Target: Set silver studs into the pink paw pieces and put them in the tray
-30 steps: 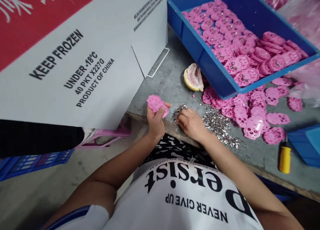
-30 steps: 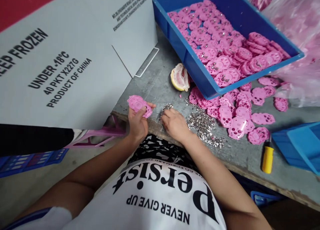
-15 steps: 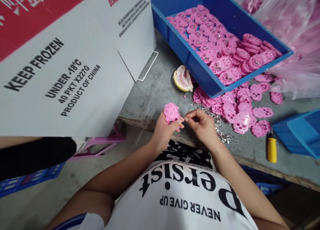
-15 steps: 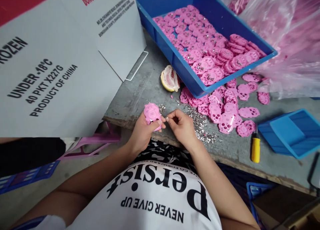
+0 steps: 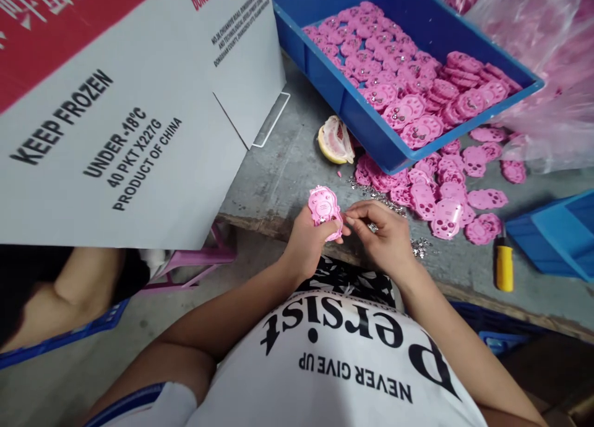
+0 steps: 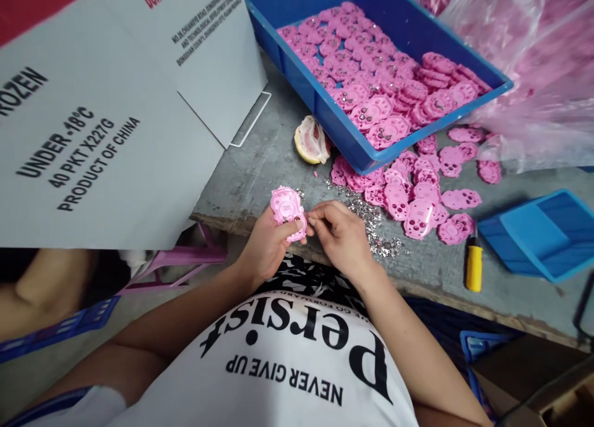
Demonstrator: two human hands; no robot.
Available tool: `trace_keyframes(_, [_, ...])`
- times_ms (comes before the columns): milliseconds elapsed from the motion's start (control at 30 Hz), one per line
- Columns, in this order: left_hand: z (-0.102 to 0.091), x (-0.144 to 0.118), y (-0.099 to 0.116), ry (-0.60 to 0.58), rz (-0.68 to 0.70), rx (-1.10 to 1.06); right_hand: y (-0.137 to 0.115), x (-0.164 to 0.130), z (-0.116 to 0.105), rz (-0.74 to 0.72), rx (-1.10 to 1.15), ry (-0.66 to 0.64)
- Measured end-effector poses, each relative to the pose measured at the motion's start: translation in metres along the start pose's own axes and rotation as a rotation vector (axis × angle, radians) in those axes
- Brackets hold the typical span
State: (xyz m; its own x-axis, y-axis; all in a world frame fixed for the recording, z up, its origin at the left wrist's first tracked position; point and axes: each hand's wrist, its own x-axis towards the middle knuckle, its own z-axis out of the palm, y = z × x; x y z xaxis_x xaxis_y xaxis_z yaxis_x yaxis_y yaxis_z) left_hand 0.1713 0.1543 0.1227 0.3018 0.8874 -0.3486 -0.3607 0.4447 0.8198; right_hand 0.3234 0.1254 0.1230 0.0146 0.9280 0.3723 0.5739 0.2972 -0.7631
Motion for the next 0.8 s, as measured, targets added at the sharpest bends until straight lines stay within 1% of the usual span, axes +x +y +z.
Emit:
trace_keyframes(167, [-0.001,0.002,0.004,-0.060,-0.089,-0.171,0.003,-0.008,0.000,-0.008,0.047,0.080])
trace_keyframes(267, [-0.002,0.005,0.005,-0.073,-0.134,-0.181,0.005,-0.010,0.001,-0.030,0.048,0.098])
trace_keyframes(367, [-0.005,0.007,0.004,-0.055,-0.135,-0.147,0.008,-0.009,0.005,-0.023,0.051,0.105])
trace_keyframes(500, [-0.017,0.013,-0.002,0.004,-0.100,-0.102,0.014,-0.001,0.018,0.009,0.042,0.029])
trace_keyframes(667, [-0.034,0.017,-0.006,0.045,-0.061,-0.076,0.021,0.011,0.034,-0.008,-0.065,-0.095])
trace_keyframes(733, [-0.039,0.016,-0.004,0.075,-0.049,-0.058,0.026,0.015,0.038,0.040,-0.103,-0.105])
trace_keyframes(800, [-0.045,0.015,0.001,0.124,-0.006,-0.042,0.032,0.017,0.042,0.128,-0.145,-0.084])
